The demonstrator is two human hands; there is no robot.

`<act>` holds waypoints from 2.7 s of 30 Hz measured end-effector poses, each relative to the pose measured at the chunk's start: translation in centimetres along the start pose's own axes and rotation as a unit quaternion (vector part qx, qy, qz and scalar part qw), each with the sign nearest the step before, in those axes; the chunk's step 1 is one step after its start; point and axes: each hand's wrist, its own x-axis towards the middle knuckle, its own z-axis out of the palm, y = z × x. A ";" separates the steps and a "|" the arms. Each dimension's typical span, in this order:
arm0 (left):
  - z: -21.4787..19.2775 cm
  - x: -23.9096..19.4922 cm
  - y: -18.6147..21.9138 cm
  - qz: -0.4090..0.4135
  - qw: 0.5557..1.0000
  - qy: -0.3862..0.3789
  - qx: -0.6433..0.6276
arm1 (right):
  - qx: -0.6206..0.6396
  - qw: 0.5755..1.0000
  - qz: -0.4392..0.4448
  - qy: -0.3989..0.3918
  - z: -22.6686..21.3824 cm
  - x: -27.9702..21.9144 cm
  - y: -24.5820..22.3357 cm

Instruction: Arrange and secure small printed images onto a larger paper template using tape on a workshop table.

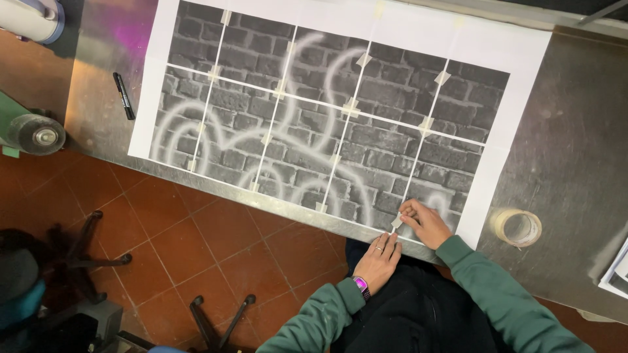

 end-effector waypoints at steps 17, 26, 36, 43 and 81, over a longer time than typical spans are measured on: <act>-0.3 0.5 0.1 0.030 0.998 -0.006 0.062 | -0.206 0.976 -0.069 -0.018 1.1 -0.2 -2.2; -0.8 1.6 -0.8 0.015 0.998 -0.040 -0.046 | -0.248 0.960 -0.081 0.104 1.4 -0.7 -3.4; -0.4 1.5 -1.3 0.033 0.996 -0.057 -0.066 | -0.247 0.954 -0.063 0.160 1.4 0.0 -2.6; -2.4 2.5 -1.2 0.042 0.987 -0.118 -0.102 | -0.268 0.935 -0.114 0.201 -1.1 -1.8 0.8; 4.3 24.2 13.9 0.184 0.972 0.024 -0.144 | -0.020 0.875 0.106 0.471 -12.4 -18.1 9.9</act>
